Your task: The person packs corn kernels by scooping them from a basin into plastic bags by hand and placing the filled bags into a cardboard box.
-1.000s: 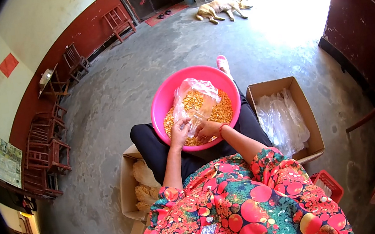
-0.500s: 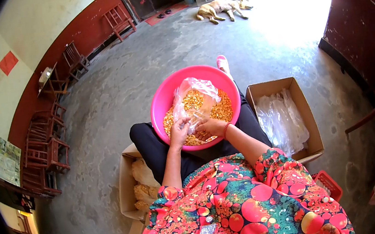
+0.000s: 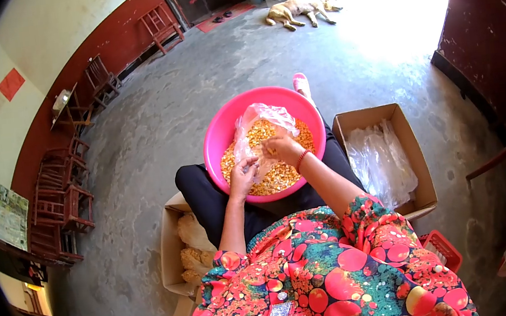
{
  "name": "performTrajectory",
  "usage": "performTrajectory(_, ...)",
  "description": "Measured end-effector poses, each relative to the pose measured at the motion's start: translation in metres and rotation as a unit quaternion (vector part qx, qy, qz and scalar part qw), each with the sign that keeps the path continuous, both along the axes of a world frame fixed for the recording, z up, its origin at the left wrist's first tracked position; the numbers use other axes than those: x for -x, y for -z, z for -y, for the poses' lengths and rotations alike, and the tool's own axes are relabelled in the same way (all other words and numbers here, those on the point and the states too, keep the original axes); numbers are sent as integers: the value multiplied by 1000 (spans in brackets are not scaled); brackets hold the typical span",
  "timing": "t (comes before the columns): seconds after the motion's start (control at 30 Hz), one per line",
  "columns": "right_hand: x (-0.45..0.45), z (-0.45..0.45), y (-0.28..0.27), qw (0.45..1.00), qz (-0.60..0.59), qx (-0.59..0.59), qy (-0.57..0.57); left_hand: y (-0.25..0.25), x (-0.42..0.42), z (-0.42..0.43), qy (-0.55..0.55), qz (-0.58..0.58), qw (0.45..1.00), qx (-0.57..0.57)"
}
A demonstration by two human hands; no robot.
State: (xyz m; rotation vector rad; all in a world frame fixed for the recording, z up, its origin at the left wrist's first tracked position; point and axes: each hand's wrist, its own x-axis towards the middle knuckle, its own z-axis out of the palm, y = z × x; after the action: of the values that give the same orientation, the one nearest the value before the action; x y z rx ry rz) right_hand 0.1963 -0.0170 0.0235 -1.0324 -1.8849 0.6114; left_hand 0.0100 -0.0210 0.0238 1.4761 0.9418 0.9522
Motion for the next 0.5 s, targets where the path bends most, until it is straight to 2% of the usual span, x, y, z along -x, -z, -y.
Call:
performTrajectory(0.03, -5, -3, -24, 991, 127, -19, 22, -4, 0, 2, 1, 0, 1000, 10)
performTrajectory(0.07, 2, -9, -29, 990, -55, 122, 45, -5, 0, 2, 0, 0, 1000, 12)
performTrajectory(0.1, 9, -15, -33, 934, -268, 219, 87, -6, 0, 3, 0, 5, 1000, 7)
performTrajectory(0.13, 12, -13, -54, 929, -246, 237, 139, -5, 0, 3, 1, 11, 1000, 1)
performTrajectory(0.27, 4, -20, -44, 952, -152, 178, 198, -3, 1, 1, 2, 10, 1000, 8)
performTrajectory(0.33, 0, -4, -45, 904, -277, 321, 56, -2, 1, 0, -2, -5, 1000, -1)
performTrajectory(0.37, 6, 13, -55, 886, -295, 354, 57, -1, 1, 0, -6, -22, 1000, -10)
performTrajectory(0.47, 4, 30, -29, 910, -132, 392, -28, 9, 0, -3, -12, -8, 1000, -26)
performTrajectory(0.5, 5, 31, -19, 939, 29, 341, -19, 10, 1, -4, -11, -10, 1000, -26)
